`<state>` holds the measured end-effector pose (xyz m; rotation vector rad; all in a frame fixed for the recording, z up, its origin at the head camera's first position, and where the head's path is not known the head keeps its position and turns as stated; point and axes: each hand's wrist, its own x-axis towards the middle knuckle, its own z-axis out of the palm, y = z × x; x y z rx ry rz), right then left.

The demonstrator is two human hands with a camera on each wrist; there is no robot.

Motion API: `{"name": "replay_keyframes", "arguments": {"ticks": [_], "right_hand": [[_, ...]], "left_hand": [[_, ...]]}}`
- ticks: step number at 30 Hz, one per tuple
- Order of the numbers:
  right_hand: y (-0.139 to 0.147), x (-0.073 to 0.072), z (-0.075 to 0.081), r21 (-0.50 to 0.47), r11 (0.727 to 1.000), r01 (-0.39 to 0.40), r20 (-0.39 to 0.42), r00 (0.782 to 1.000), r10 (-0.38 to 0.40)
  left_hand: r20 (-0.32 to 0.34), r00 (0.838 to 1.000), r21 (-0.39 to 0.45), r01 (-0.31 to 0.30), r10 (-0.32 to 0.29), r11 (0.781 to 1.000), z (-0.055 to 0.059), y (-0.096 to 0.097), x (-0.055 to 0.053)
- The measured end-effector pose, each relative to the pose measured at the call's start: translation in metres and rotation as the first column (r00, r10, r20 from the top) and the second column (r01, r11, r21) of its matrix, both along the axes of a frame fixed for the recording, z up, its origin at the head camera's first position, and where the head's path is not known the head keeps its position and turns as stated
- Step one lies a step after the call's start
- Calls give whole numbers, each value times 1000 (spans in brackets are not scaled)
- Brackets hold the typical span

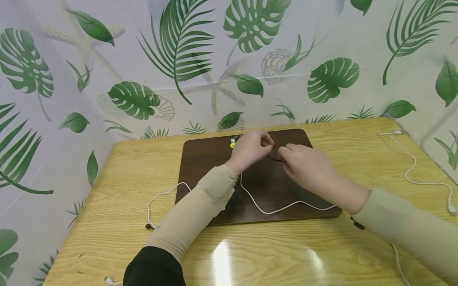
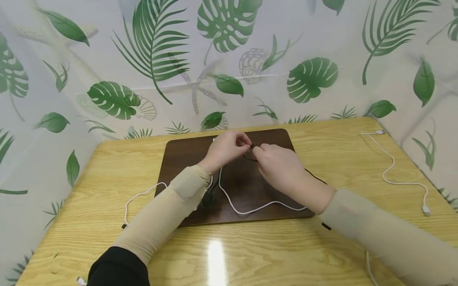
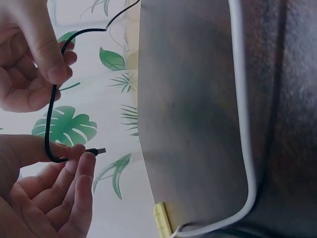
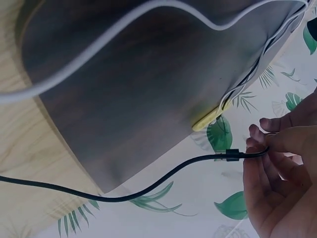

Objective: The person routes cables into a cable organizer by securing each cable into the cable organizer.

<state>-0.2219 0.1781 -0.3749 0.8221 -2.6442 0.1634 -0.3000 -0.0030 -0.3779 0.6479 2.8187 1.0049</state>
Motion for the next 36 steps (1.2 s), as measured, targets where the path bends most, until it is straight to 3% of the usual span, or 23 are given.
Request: {"name": "replay_keyframes", "arguments": {"ticks": [12, 26, 36], "right_hand": [[2, -4, -9, 13, 1000, 29, 21, 999, -29], [11, -14, -14, 35, 998, 43, 85, 995, -46], [8, -24, -15, 35, 997, 67, 76, 995, -69]], "left_hand": [[-86, 992, 75, -81, 87, 994, 0, -9, -5], [-72, 993, 99, -84, 92, 991, -6, -22, -20], [-65, 987, 73, -143, 147, 987, -19, -28, -30]]}}
